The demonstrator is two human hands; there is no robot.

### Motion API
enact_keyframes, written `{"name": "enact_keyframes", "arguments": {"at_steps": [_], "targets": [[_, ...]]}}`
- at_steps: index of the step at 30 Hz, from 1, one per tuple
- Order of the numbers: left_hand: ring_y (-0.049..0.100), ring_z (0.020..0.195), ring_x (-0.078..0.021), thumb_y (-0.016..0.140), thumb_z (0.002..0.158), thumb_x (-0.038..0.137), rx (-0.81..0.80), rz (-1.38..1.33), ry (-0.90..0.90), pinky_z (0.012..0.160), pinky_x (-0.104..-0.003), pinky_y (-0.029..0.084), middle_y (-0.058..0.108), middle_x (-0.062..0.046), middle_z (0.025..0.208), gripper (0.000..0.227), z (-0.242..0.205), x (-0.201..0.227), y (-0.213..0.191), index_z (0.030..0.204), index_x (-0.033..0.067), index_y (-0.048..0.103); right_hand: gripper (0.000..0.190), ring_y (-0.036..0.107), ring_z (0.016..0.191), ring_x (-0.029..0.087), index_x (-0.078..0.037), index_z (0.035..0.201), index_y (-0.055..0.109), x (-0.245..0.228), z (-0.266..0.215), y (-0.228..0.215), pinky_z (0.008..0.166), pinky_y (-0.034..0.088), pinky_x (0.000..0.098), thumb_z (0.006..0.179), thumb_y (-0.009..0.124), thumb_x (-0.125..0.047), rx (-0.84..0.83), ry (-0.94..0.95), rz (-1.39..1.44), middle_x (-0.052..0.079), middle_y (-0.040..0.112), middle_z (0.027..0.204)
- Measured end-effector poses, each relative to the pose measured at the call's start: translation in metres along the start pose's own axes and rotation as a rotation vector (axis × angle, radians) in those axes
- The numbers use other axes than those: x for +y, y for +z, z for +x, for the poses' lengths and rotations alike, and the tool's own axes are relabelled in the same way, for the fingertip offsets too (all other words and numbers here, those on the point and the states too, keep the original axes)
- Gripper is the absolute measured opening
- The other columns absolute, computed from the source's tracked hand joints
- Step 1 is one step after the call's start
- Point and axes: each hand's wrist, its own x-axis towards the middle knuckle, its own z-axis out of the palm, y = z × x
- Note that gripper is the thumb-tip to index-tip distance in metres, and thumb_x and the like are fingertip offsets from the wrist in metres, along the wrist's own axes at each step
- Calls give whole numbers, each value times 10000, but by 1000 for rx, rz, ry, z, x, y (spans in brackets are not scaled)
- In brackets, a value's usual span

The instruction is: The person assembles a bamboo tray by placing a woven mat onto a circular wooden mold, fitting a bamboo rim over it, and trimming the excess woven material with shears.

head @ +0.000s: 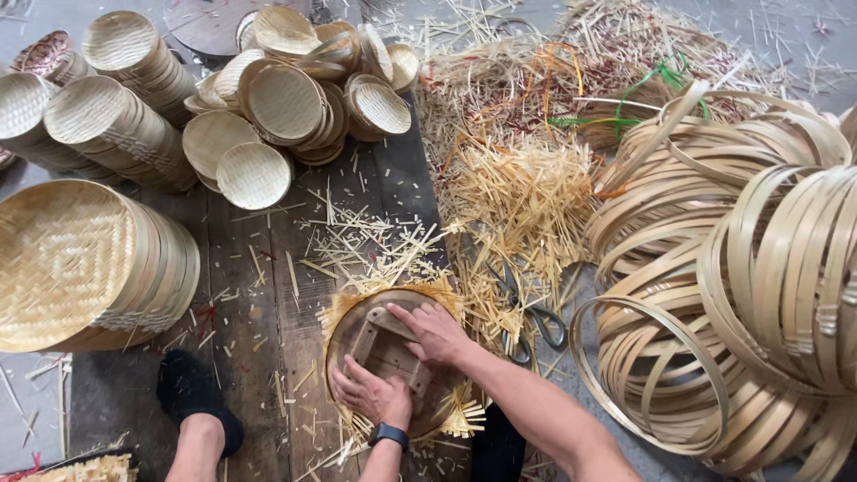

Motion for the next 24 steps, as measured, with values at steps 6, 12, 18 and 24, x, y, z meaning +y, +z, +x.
{"name": "enact_keyframes", "arguments": {"at_steps": [6, 12, 18, 24], "targets": [[308, 1451, -417, 719, 637, -15, 89, -286, 323, 1234, -542, 218, 342, -233, 1533, 921, 25, 5, -58, 1502, 19, 405, 908, 538, 837, 281, -268, 1654, 119, -36, -29, -22, 849, 408, 458, 952, 695, -287, 156, 153, 0, 108, 566, 885], [358, 1423, -398, 648, 622, -11, 51, -248, 306, 1213, -540, 268, 365, -207, 1537, 883, 20, -3, -35, 1480, 68, 456, 977, 561, 880, 291, -263, 1639, 187, -38, -40, 7, 872, 406, 464, 839, 747, -246, 246, 200, 61, 99, 582, 891], [322, 1420, -437, 644, 653, 47, 42, -261, 387, 1186, -569, 259, 353, -233, 1515, 847, 18, -18, -24, 1474, 77, 437, 421, 614, 841, 167, -209, 1409, 560, 3, -59, 51, 736, 584, 363, 996, 621, -265, 365, 378, 536, 51, 604, 1008], [97, 1532, -412, 633, 814, 294, -30, 100, 324, 1237, -563, 69, 126, -275, 1634, 841, 17, -16, -9, 1549, 85, 282, 427, 568, 1172, 317, -142, 1259, 639, 139, -125, 77, 935, 500, 491, 864, 739, -270, 528, 974, 19, 167, 552, 1285]]}}
